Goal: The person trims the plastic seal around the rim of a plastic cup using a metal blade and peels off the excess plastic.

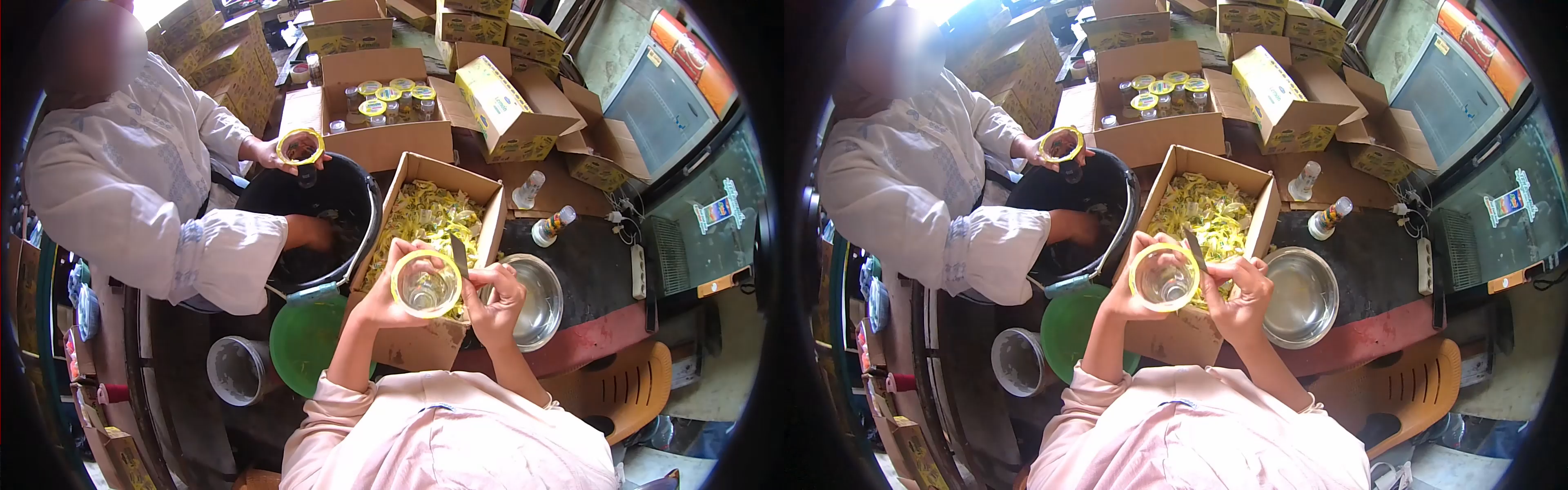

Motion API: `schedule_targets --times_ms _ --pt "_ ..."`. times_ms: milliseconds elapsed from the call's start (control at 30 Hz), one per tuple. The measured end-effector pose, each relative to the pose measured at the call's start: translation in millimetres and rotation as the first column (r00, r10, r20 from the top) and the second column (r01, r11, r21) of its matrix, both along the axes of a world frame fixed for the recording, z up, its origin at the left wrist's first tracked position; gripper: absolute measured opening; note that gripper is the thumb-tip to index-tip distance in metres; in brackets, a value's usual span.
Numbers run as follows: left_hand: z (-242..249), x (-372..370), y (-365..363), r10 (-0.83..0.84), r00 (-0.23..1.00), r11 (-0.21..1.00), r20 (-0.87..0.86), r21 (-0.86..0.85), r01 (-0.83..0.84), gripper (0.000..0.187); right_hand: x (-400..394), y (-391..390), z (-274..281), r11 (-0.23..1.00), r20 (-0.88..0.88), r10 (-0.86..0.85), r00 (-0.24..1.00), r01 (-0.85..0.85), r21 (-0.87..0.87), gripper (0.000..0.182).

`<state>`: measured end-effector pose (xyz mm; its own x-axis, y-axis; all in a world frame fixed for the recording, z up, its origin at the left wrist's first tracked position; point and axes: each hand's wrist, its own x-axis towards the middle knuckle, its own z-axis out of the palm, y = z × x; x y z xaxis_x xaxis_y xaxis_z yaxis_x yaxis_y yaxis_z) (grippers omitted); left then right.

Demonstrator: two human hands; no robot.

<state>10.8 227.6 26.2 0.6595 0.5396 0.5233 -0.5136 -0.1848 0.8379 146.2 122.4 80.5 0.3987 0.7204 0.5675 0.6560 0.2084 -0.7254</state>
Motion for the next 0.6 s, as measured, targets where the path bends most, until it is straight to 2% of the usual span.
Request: schedule_targets --times_ms 33,100,133,233,267,333,367,433,467,567,600 --pt "1.3 1.4 -2.8 -0.017 0.998 0.989 0.058 -0.143 0.025 0.067 -1.4 -1.0 1.2 1.0 -0.002 -0.01 1.0 0.01 0.006 0.01" --pt "-1.6 2.0 -3.3 0.02 0.998 0.976 0.06 -0.216 -0.007 0.076 -4.3 -1.5 5.4 0.999 -0.008 -0.034 0.999 0.034 0.016 0.009" --pt "-1.4 2.8 -3.4 0.027 0.993 0.981 0.113 -0.193 -0.005 0.072 -2.5 -2.4 1.9 0.998 0.023 -0.058 0.998 0.057 0.018 0.01" --pt "-3.0 7.3 -11.2 0.165 0.981 0.943 0.098 -0.307 -0.128 0.068 -7.7 -3.9 5.4 0.994 0.047 -0.083 0.995 0.079 0.081 0.012" --pt "-0.3 4.6 -12.1 0.189 0.98 0.953 0.07 -0.256 -0.165 0.067 -8.1 -4.7 2.9 0.994 0.011 -0.072 0.997 0.071 0.087 0.012" --pt "0.7 4.3 -14.4 0.224 0.974 0.94 0.023 -0.271 -0.209 0.068 -7.8 -5.0 -3.5 0.994 -0.063 -0.049 0.997 0.055 0.099 0.014" --pt "1.6 3.5 -15.8 0.241 0.971 0.933 -0.001 -0.277 -0.232 0.068 -9.5 -3.1 -1.7 0.995 -0.206 0.022 0.978 -0.001 0.104 0.014" --pt "6.0 1.7 -17.8 0.247 0.969 0.932 -0.007 -0.272 -0.24 0.067 -12.1 4.0 3.8 0.985 -0.473 0.16 0.866 -0.108 0.136 0.013" --pt "7.0 -0.2 -17.7 0.24 0.971 0.933 -0.008 -0.273 -0.233 0.066 -5.2 3.4 -2.7 0.965 -0.65 0.257 0.715 -0.226 0.133 0.017" --pt "7.2 -4.2 -17.5 0.205 0.979 0.926 0.0 -0.325 -0.194 0.06 4.8 7.7 -2.4 0.87 -0.823 0.405 0.399 -0.446 0.212 0.018" --pt "7.3 -5.2 -17.7 0.192 0.981 0.92 0.005 -0.35 -0.178 0.057 5.1 8.3 0.0 0.844 -0.818 0.428 0.383 -0.492 0.211 0.018"
